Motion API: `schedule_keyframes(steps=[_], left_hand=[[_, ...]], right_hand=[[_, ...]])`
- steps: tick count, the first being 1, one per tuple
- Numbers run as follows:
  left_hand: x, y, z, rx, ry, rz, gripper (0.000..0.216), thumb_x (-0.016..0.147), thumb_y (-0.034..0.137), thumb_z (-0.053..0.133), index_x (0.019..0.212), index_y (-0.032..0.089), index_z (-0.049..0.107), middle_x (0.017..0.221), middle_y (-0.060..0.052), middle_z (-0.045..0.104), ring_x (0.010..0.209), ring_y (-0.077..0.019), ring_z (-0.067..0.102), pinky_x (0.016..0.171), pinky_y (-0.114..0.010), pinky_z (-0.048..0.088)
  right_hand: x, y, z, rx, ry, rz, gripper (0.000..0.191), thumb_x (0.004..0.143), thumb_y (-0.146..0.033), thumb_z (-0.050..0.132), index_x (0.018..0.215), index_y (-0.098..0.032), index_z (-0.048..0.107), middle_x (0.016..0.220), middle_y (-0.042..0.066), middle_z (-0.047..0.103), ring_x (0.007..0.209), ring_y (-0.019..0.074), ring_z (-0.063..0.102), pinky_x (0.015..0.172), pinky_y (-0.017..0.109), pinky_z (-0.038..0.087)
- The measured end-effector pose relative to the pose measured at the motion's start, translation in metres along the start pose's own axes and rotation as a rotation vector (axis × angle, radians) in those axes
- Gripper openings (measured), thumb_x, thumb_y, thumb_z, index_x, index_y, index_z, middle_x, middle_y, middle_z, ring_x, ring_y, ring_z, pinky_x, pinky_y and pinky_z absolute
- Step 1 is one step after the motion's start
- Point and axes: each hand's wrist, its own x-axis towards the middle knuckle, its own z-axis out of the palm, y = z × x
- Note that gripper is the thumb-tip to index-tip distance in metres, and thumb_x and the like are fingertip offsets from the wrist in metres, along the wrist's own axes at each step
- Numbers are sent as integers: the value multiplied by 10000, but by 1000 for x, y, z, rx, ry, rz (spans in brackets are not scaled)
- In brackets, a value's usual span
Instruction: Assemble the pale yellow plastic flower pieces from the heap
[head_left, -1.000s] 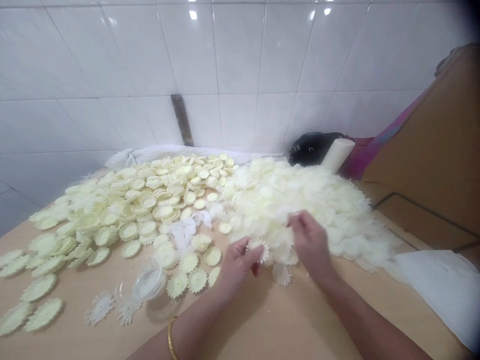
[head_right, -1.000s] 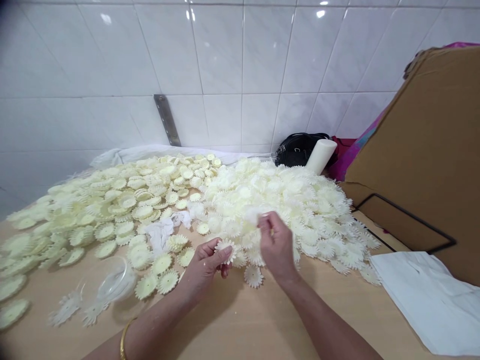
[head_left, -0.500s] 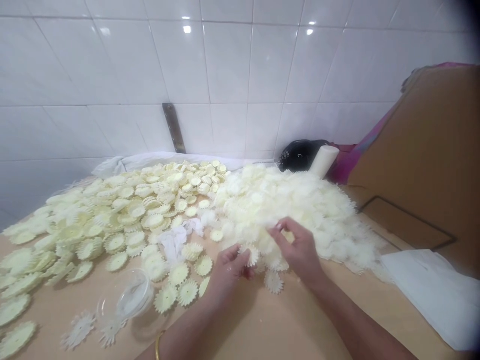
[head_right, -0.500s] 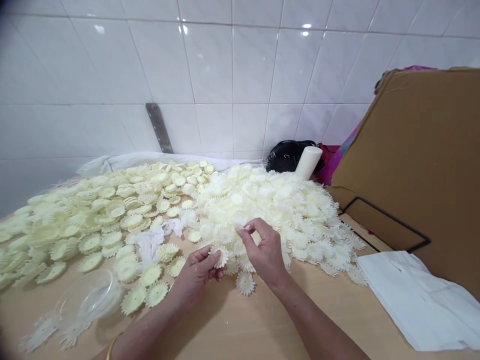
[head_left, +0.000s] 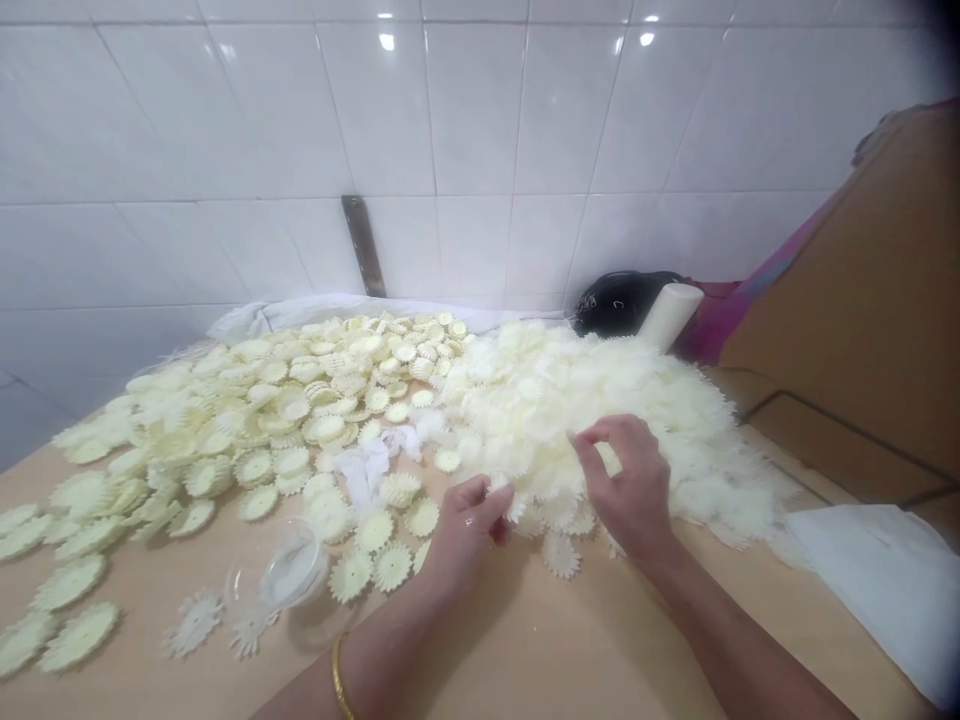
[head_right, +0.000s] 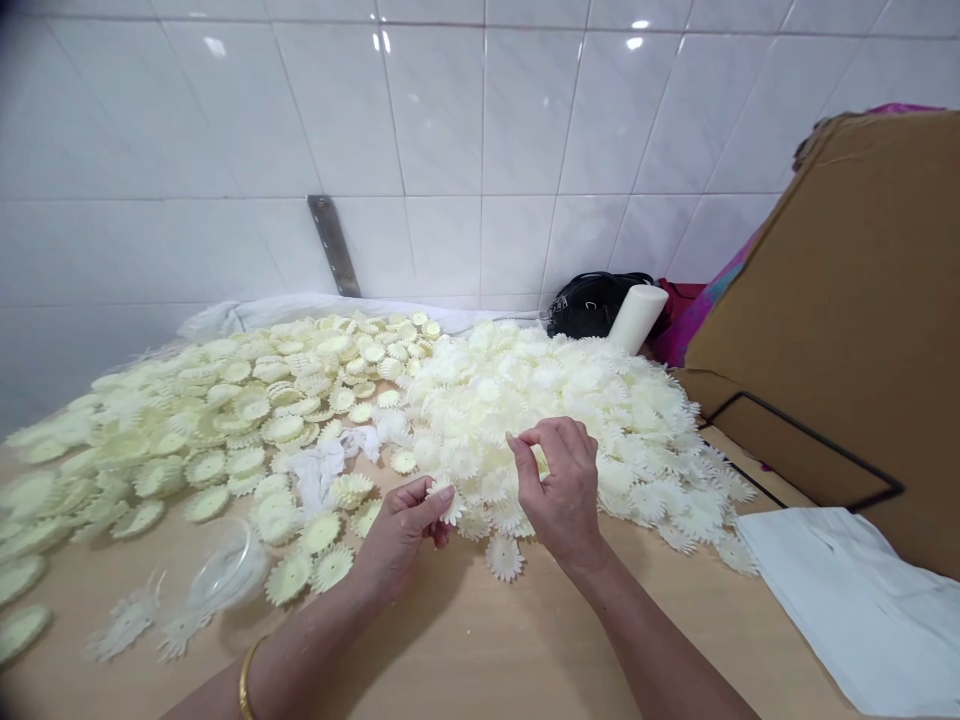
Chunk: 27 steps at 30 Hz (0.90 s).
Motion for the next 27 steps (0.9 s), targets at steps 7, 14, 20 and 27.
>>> schedule_keyframes(steps=[7, 14, 20, 27], left_hand=[[2, 0, 1, -80, -2, 17, 324, 663, 382, 636, 535, 163, 436, 458, 50, 398, 435, -69, 393, 458, -205, 315], [-1, 5, 6, -99, -105, -35, 384, 730, 501, 512, 617, 136, 553, 507, -14, 516, 480, -108, 487, 512, -235, 393], [-3, 6, 6, -45, -82, -23, 383, 728, 497, 516, 633, 131, 575, 569, -33, 544, 520, -117, 501, 533, -235, 390], [-9, 14, 14, -78, -95, -68, 345, 750, 464, 509, 672, 131, 554, 613, -34, 554, 532, -111, 510, 541, -240, 390]], right_hand=[[-9, -24, 3, 329, -514, 108, 103, 763, -296, 546, 751, -197, 522, 751, 28, 546, 727, 172, 517, 664, 302, 408], [-9, -32, 3, 559, -738, 349, 188, 729, -227, 551, 914, -199, 569, 871, 39, 575, 786, 176, 565, 682, 284, 455], [-10, -29, 5, 562, -714, 352, 52, 751, -216, 522, 774, -184, 556, 796, 18, 556, 707, 142, 548, 632, 254, 452], [-16, -30, 10, 314, -653, 142, 111, 794, -157, 440, 778, -191, 545, 792, 36, 551, 755, 164, 507, 688, 297, 407]])
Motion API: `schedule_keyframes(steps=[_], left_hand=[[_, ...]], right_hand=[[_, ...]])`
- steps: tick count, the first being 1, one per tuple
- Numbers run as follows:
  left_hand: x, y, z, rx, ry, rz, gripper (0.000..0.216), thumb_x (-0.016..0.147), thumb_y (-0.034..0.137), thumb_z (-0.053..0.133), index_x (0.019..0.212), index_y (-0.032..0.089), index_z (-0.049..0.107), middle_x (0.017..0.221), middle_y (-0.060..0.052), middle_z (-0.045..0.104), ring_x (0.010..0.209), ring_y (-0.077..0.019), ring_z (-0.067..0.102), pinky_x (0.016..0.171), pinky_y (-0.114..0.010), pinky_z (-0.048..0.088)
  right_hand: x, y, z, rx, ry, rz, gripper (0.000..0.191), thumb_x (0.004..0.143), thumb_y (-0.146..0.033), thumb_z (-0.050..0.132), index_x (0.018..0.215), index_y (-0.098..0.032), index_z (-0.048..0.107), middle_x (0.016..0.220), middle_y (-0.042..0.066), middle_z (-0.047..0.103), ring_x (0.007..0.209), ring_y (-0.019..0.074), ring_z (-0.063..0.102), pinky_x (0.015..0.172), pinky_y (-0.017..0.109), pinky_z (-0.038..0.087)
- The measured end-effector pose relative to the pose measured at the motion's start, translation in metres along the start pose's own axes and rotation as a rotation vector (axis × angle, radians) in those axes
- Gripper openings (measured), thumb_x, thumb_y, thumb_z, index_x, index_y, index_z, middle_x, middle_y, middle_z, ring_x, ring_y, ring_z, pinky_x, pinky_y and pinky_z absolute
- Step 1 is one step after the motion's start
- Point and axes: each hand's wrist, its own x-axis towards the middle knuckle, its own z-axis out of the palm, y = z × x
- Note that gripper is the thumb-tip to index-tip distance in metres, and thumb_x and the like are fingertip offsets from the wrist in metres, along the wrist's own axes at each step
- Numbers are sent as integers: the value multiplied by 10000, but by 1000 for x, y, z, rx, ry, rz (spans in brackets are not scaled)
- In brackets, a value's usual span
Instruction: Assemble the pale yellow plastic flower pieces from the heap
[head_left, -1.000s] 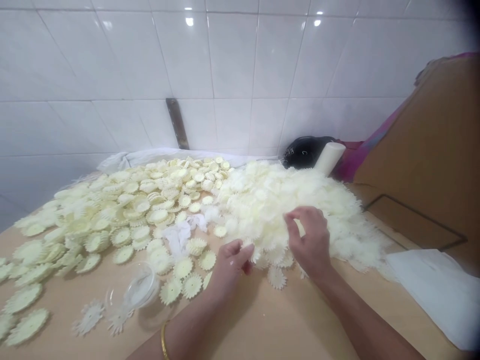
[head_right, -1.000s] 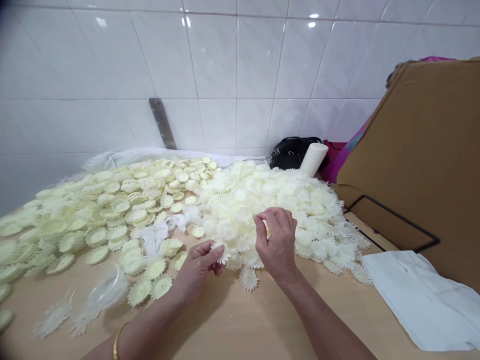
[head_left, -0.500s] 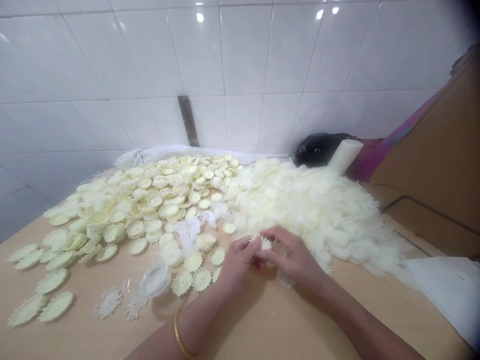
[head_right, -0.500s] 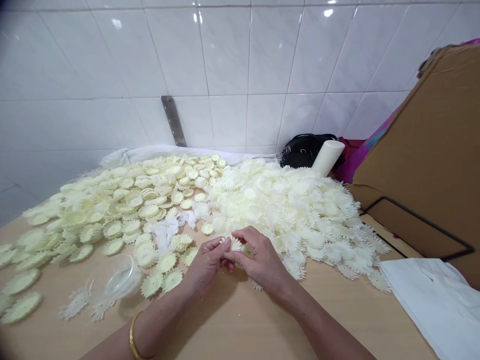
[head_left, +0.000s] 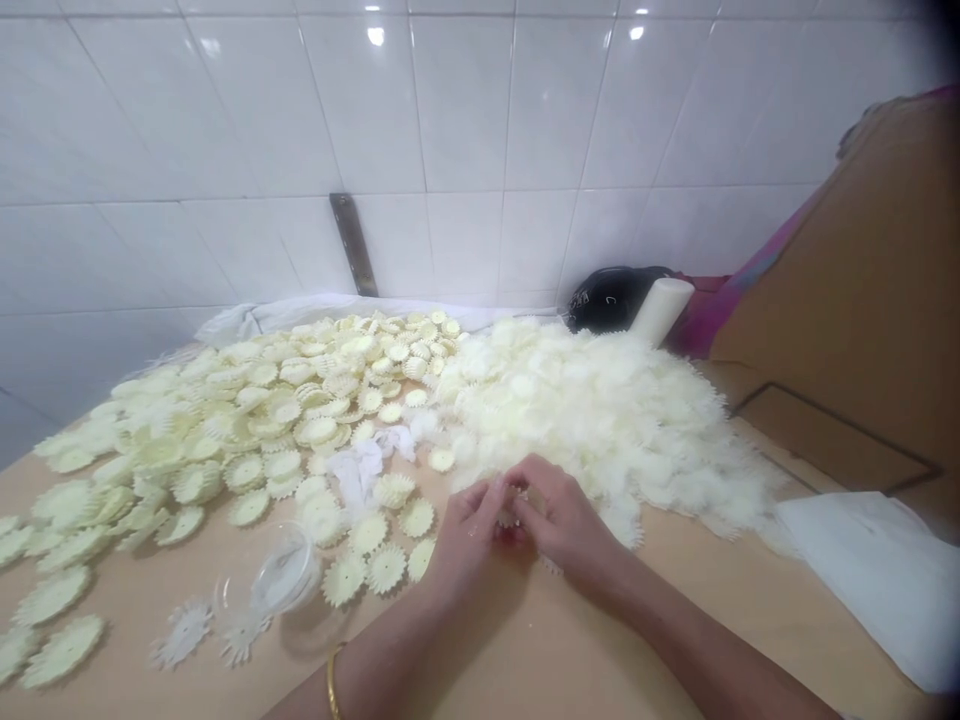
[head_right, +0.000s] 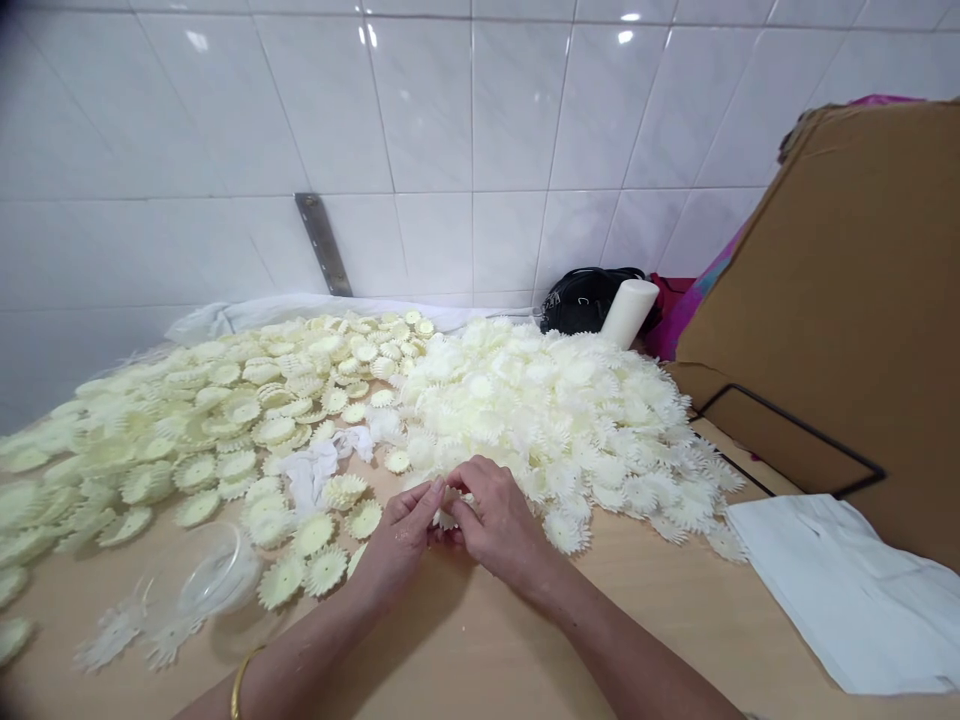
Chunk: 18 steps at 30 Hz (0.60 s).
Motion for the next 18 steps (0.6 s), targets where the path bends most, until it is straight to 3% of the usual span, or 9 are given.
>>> schedule_keyframes(steps=[3, 7, 12, 18], left_hand=[[2, -3, -1, -98, 20, 26, 279, 748, 426, 534, 725, 149, 546, 660, -19, 559, 555, -106, 523, 563, -247, 412], [4, -6, -5, -149, 18, 29, 239, 743, 406, 551, 745, 167, 547, 665, -12, 571, 593, -115, 546, 600, -259, 433], [3, -5, -4, -115, 48, 57, 255, 735, 418, 556, 732, 163, 560, 699, -30, 594, 627, -124, 556, 625, -262, 437], [3, -7, -6, -17, 85, 91, 274, 743, 429, 540, 765, 156, 550, 711, -38, 594, 635, -135, 568, 623, -269, 442]], right_hand=[[-1, 1, 3, -80, 44, -49, 127, 787, -133, 422, 756, -192, 530, 785, 34, 546, 755, 167, 495, 697, 303, 390], [-1, 3, 5, -98, 89, -3, 111, 784, -148, 418, 710, -192, 487, 733, 20, 556, 706, 162, 498, 674, 294, 385], [0, 6, 5, -16, 72, 26, 124, 803, -174, 422, 848, -189, 537, 811, 34, 587, 760, 169, 523, 685, 288, 392], [1, 7, 5, -6, 67, 0, 220, 843, -237, 388, 646, -188, 471, 652, 9, 504, 642, 141, 479, 607, 256, 373]])
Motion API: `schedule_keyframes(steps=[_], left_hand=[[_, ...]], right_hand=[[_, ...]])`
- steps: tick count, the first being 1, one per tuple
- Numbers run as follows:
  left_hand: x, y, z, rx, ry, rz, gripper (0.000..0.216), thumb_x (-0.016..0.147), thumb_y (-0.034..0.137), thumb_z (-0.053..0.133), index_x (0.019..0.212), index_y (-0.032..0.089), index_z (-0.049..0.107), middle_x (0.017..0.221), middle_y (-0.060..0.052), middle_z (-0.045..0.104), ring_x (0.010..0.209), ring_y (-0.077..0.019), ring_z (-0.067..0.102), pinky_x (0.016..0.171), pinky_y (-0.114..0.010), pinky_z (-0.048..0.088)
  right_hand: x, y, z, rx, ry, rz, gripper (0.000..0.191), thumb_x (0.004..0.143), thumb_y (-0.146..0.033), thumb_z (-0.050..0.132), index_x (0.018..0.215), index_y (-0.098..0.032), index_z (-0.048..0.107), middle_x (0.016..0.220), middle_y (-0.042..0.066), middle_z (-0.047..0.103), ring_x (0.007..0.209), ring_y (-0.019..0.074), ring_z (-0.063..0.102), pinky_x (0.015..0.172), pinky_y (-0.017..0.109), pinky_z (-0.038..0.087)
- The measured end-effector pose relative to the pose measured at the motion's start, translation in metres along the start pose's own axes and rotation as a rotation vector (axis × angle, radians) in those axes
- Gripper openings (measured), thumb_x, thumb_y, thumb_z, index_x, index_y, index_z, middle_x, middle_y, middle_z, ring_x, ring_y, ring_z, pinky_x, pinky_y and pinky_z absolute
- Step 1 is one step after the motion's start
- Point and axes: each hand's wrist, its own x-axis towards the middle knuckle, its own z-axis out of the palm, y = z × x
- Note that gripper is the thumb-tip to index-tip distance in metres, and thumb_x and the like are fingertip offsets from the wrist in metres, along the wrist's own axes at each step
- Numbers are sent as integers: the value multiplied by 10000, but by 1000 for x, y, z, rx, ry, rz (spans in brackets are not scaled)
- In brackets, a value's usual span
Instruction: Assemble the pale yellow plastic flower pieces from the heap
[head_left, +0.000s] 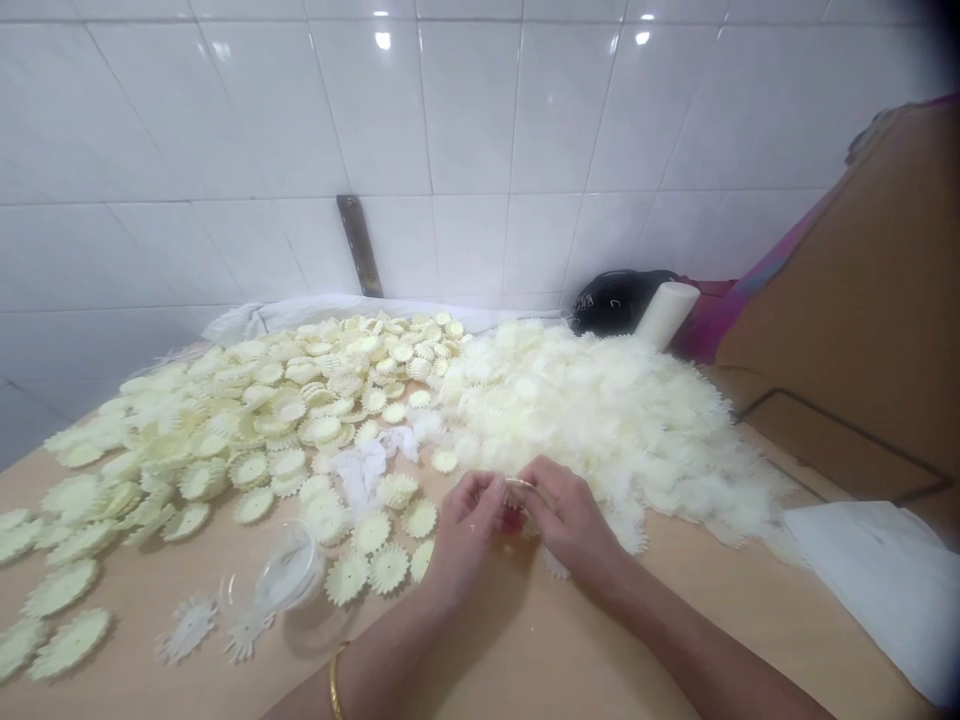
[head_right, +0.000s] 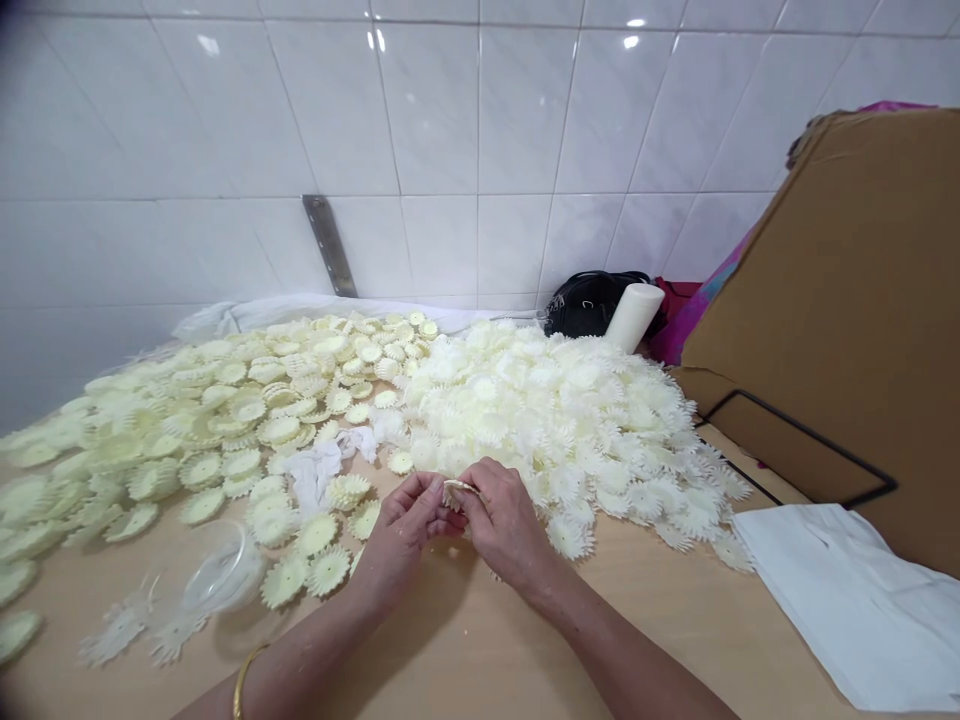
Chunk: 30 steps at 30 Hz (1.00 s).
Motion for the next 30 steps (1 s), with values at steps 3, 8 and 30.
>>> schedule_keyframes(steps=[3, 8, 30], left_hand=[[0, -2, -1, 16, -12, 4, 284, 745, 438, 532, 765, 154, 541, 670, -29, 585, 612, -133, 566, 622, -272, 443], [-1, -2, -1, 45, -32, 4, 304, 739, 457, 527, 748, 154, 542, 648, -32, 580, 613, -142, 565, 608, -271, 442], [-1, 4, 1, 60, 98, -10, 192, 691, 318, 584, 616, 175, 480, 523, 23, 505, 499, -95, 483, 508, -221, 383]], right_hand=[[0, 2, 2, -43, 48, -4, 267, 843, -260, 371, 586, -196, 338, 573, -22, 404, 553, 120, 406, 534, 239, 330], [2, 6, 5, -54, 102, 37, 327, 858, -323, 315, 574, -207, 202, 517, -46, 270, 485, 102, 294, 454, 224, 256], [-4, 1, 0, -110, 280, -238, 137, 785, -242, 503, 905, -177, 492, 851, 56, 536, 808, 183, 496, 712, 313, 392]])
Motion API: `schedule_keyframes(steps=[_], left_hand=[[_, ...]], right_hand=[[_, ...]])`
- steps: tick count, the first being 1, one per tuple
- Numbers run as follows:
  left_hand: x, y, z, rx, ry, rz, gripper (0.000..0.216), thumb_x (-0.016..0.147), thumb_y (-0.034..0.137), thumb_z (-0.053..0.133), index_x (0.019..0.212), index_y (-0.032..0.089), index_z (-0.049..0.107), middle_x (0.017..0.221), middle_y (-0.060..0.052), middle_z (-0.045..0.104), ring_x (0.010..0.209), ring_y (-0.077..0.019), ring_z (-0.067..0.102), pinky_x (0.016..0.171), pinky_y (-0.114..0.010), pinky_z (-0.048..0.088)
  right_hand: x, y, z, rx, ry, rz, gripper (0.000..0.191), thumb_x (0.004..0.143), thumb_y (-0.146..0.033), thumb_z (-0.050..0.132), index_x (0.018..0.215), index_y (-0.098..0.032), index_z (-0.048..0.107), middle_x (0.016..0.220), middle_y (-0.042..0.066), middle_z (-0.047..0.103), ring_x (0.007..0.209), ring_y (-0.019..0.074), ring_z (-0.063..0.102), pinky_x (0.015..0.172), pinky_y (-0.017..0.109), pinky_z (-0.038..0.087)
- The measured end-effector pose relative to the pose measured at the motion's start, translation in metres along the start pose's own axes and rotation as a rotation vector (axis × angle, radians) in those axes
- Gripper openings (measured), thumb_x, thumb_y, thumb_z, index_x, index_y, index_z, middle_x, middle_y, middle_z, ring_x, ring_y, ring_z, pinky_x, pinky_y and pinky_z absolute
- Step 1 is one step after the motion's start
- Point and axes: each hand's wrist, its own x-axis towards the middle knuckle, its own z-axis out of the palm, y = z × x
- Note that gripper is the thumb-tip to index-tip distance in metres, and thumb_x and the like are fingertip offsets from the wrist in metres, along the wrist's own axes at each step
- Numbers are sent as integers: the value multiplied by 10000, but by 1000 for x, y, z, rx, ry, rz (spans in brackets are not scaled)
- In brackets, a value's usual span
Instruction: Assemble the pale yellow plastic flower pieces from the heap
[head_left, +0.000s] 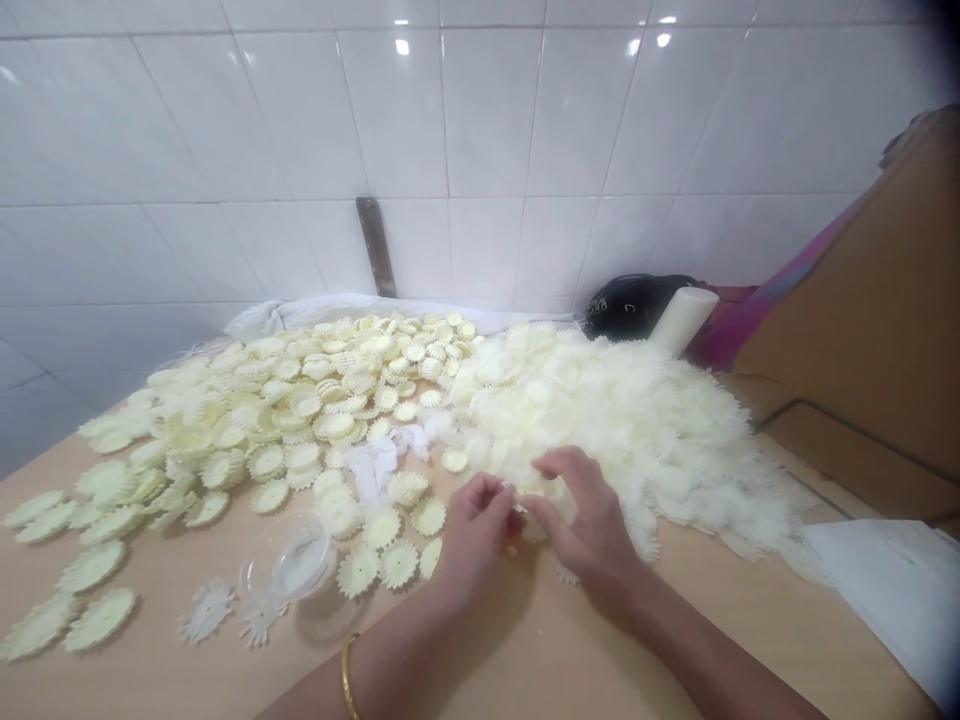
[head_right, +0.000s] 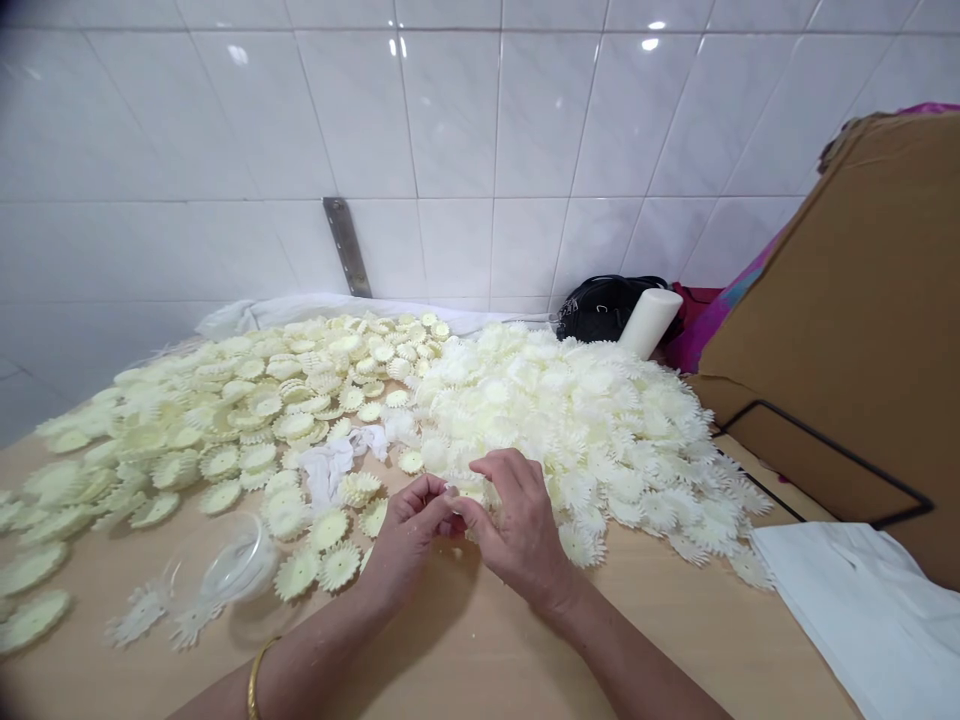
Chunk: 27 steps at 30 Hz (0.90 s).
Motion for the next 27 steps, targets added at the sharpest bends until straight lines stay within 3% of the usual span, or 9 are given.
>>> schedule_keyframes(steps=[4, 7, 13, 18, 23, 27], left_hand=[[0, -1, 0, 68, 7, 29, 183, 681, 308, 583, 594, 173, 495, 502, 28, 478, 499, -99, 482, 505, -225, 381], [0, -2, 0, 112, -5, 50, 192, 705, 318, 560, 597, 173, 494, 504, 27, 471, 497, -101, 483, 510, -229, 384], [1, -5, -2, 136, 26, 31, 211, 736, 338, 529, 621, 175, 460, 537, 25, 473, 517, -105, 495, 506, -223, 380], [1, 0, -1, 124, 40, 19, 219, 742, 362, 520, 640, 178, 460, 535, 25, 470, 519, -111, 493, 471, -210, 358], [-1, 2, -1, 120, 32, 44, 209, 742, 343, 525, 634, 173, 472, 527, 30, 461, 515, -100, 481, 490, -203, 354], [-1, 2, -2, 122, 39, 58, 198, 739, 340, 531, 643, 171, 489, 544, 27, 472, 527, -103, 482, 499, -204, 352]], right_hand=[[-1, 3, 5, -100, 4, -52, 91, 806, -149, 436, 758, -183, 505, 744, 34, 535, 733, 166, 483, 684, 310, 368], [2, 5, 0, -52, 83, 77, 164, 830, -193, 421, 673, -185, 467, 663, 7, 506, 657, 142, 473, 639, 279, 372], [13, 18, -21, -46, 263, 329, 188, 822, -308, 455, 695, -176, 498, 646, 3, 533, 589, 128, 478, 551, 236, 369], [17, 23, -25, 9, 174, 376, 217, 823, -322, 441, 697, -171, 532, 630, -1, 538, 584, 126, 479, 547, 230, 372], [18, 15, -22, 128, 81, 360, 193, 806, -310, 474, 676, -174, 517, 631, -8, 533, 612, 126, 497, 583, 231, 398], [17, 18, -21, -9, 181, 240, 99, 800, -255, 480, 759, -176, 525, 740, 30, 537, 724, 161, 516, 683, 291, 424]])
